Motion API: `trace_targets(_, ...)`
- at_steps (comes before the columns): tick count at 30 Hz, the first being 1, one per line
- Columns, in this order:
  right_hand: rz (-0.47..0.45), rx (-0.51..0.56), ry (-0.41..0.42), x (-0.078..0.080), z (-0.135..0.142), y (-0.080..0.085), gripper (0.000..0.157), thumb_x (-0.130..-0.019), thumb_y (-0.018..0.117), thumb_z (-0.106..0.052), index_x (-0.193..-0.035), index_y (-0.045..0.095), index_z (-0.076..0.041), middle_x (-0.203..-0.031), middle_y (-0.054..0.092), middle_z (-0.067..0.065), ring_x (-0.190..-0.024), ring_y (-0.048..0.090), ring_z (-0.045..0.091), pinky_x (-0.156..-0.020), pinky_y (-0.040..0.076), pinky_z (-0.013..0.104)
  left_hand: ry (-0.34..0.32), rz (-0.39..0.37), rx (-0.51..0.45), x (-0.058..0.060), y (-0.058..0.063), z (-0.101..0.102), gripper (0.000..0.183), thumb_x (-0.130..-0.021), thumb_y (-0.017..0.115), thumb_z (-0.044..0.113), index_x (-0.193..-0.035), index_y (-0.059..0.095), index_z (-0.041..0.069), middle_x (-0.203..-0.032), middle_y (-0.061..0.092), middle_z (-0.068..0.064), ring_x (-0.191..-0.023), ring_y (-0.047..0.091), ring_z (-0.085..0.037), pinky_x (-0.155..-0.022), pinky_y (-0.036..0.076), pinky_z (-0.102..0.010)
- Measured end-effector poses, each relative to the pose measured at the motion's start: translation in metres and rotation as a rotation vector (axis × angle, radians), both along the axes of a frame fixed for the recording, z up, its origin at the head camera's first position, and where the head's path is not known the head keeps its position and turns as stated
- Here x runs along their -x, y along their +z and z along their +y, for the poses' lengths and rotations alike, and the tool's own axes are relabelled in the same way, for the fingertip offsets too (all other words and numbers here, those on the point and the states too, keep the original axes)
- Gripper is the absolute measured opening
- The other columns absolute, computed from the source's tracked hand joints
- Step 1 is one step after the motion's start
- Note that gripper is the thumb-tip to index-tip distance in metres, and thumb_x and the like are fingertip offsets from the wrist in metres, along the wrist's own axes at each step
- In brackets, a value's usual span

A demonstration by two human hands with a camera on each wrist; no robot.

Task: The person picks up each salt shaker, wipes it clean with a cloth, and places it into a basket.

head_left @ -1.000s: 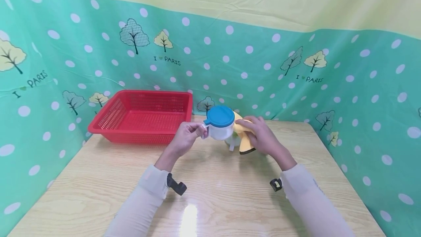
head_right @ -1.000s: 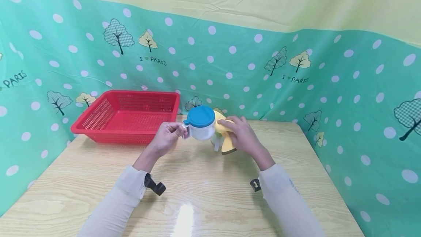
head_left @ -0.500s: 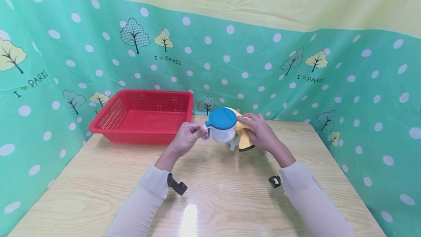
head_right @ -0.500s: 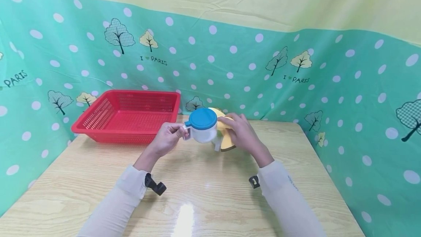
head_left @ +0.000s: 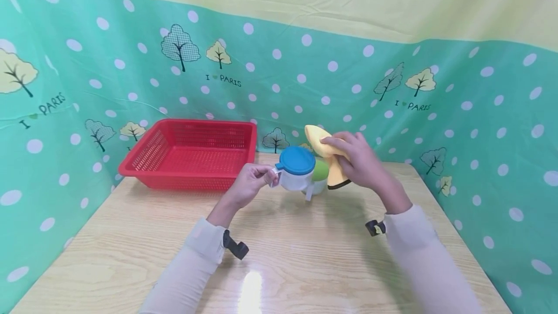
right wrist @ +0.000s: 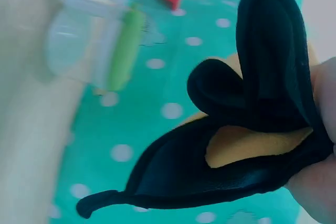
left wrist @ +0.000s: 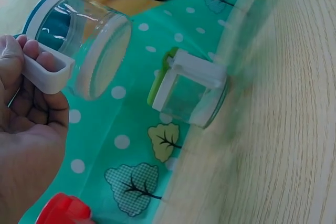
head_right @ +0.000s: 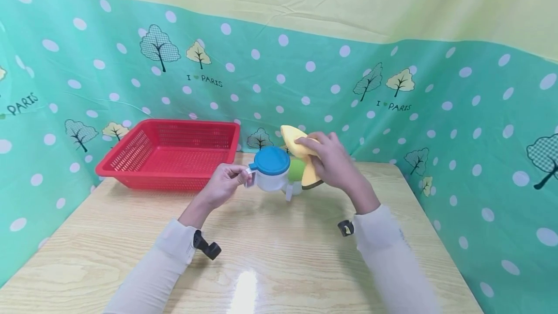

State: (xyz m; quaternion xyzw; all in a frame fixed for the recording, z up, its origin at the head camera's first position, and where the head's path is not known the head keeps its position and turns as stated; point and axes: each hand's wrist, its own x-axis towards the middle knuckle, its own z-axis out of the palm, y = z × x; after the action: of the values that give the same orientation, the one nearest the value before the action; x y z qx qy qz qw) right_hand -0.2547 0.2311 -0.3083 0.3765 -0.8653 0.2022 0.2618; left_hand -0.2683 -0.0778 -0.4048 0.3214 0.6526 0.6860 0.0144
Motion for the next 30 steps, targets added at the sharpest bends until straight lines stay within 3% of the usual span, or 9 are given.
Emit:
trace_targets(3, -0.025, -0.061, 0.05, -0.006, -0.007, 0.02, 0.045, -0.089, 0.066, 0.012, -0.127, 0.07, -0.012, -0.121, 0.067, 0.015, -0.1, 0.055, 0.034, -0.08, 0.036, 0.042, -0.011, 0.001, 0.011, 0.0, 0.0, 0.0, 0.038, -0.096, 0.069, 0.024, -0.09, 0.067, -0.014, -0.08, 0.068, 0.001, -0.082, 0.061, -0.015, -0.079, 0.051, -0.028)
trace_targets(7, -0.051, -0.22, 0.053, -0.017, -0.021, 0.039, 0.047, -0.089, 0.066, 0.01, -0.125, 0.073, -0.02, -0.122, 0.068, 0.009, -0.09, 0.051, 0.029, -0.075, 0.039, 0.038, -0.019, 0.015, 0.025, 0.0, -0.001, 0.001, 0.033, -0.097, 0.068, 0.02, -0.09, 0.068, -0.012, -0.079, 0.067, -0.002, -0.081, 0.06, -0.015, -0.079, 0.052, -0.029)
trace_targets(15, 0.057, -0.487, -0.036, -0.033, -0.044, 0.04, 0.05, -0.089, 0.07, 0.004, -0.122, 0.074, -0.033, -0.126, 0.065, 0.005, -0.09, 0.046, 0.028, -0.07, 0.039, 0.038, -0.002, 0.022, 0.064, 0.001, -0.001, 0.002, 0.025, -0.1, 0.065, 0.014, -0.089, 0.07, -0.008, -0.078, 0.065, -0.003, -0.08, 0.059, -0.017, -0.077, 0.051, -0.029)
trace_targets(23, 0.141, -0.542, -0.084, -0.029, -0.047, 0.037, 0.048, -0.09, 0.071, 0.001, -0.123, 0.074, -0.034, -0.128, 0.064, 0.008, -0.09, 0.048, 0.031, -0.07, 0.041, 0.04, -0.014, 0.024, 0.06, 0.0, 0.0, 0.002, 0.026, -0.1, 0.065, 0.014, -0.089, 0.07, -0.008, -0.078, 0.066, -0.004, -0.082, 0.059, -0.018, -0.079, 0.052, -0.031)
trace_targets(30, 0.126, -0.538, -0.14, -0.021, -0.042, 0.036, 0.049, -0.09, 0.071, 0.002, -0.124, 0.074, -0.034, -0.129, 0.064, 0.01, -0.093, 0.048, 0.033, -0.072, 0.041, 0.042, -0.017, 0.031, 0.064, 0.0, 0.001, 0.002, 0.024, -0.1, 0.065, 0.014, -0.089, 0.071, -0.008, -0.079, 0.067, -0.004, -0.081, 0.06, -0.019, -0.079, 0.053, -0.031)
